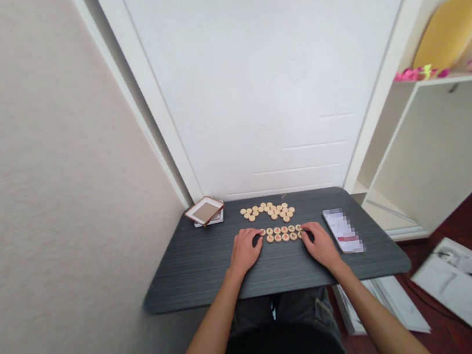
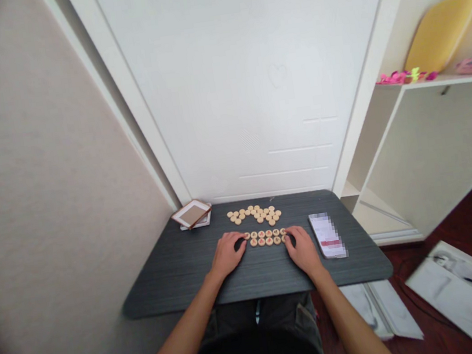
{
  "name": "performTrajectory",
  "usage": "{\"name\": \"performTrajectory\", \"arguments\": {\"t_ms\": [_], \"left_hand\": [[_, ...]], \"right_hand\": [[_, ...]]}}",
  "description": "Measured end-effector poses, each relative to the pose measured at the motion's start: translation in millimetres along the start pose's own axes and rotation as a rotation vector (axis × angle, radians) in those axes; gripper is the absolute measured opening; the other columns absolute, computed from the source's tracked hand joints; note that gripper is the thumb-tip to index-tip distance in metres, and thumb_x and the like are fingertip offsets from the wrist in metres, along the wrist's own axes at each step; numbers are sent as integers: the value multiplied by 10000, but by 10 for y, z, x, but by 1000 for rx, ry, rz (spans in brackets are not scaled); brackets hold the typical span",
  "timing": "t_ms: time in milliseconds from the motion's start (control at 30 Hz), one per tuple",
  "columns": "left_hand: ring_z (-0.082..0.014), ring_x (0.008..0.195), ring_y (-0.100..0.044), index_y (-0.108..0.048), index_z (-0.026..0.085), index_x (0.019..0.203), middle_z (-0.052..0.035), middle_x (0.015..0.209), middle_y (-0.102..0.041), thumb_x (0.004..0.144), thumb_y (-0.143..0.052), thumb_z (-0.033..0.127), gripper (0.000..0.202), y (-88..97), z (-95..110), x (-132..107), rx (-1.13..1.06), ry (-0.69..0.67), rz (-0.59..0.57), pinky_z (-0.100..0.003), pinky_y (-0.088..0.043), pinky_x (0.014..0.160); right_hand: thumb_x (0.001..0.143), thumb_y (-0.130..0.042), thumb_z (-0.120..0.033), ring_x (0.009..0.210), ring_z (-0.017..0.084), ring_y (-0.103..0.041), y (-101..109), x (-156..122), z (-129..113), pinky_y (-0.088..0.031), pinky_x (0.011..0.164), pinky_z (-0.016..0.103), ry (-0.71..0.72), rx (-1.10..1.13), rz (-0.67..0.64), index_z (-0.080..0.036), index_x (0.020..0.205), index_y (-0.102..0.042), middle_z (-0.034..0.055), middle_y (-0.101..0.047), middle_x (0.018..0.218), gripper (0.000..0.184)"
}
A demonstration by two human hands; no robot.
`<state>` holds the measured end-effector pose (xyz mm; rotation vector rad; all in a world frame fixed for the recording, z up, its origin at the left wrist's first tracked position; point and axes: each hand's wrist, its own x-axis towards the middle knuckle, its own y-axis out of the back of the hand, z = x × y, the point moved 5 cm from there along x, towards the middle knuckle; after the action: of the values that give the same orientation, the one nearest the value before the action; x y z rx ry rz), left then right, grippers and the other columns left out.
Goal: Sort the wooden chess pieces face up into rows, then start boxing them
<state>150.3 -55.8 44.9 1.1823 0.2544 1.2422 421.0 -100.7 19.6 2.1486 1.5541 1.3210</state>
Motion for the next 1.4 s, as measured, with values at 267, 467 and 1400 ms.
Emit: {"name": "performTrajectory", "arguments": {"t_ms": [267,467,1400], "left_hand": [[-239,1120,-588,-650,266,1196,-51,1185,-684,934,-546,245,282,-45,-61,9,-14,2,43,-400,-463,963],[-269,1265,-510,-570,234,1334,-86,1372,-596,883,-506,132,466,-54,-269,185,58,44,69,-450,-439,1045],[-189,950,-696,-648,234,1106,-52,1100,-707,915,-603,351,228,-34,38,-205,-442,139,94,-353,-570,880]], "right_hand": [[928,-522,-318,1025,262,-636,35,12,-3,-511,956,443,-36,31,8,-208,1086,-681,111,-689,1070,250],[921,-528,-330,994,262,-647,43,23,7,-523,930,437,-58,56,19,-214,1064,-691,107,-698,1044,246],[941,-485,-249,1078,274,-608,-30,-68,-568,-491,997,468,73,77,80,-252,1107,-682,101,-687,1083,257]]}}
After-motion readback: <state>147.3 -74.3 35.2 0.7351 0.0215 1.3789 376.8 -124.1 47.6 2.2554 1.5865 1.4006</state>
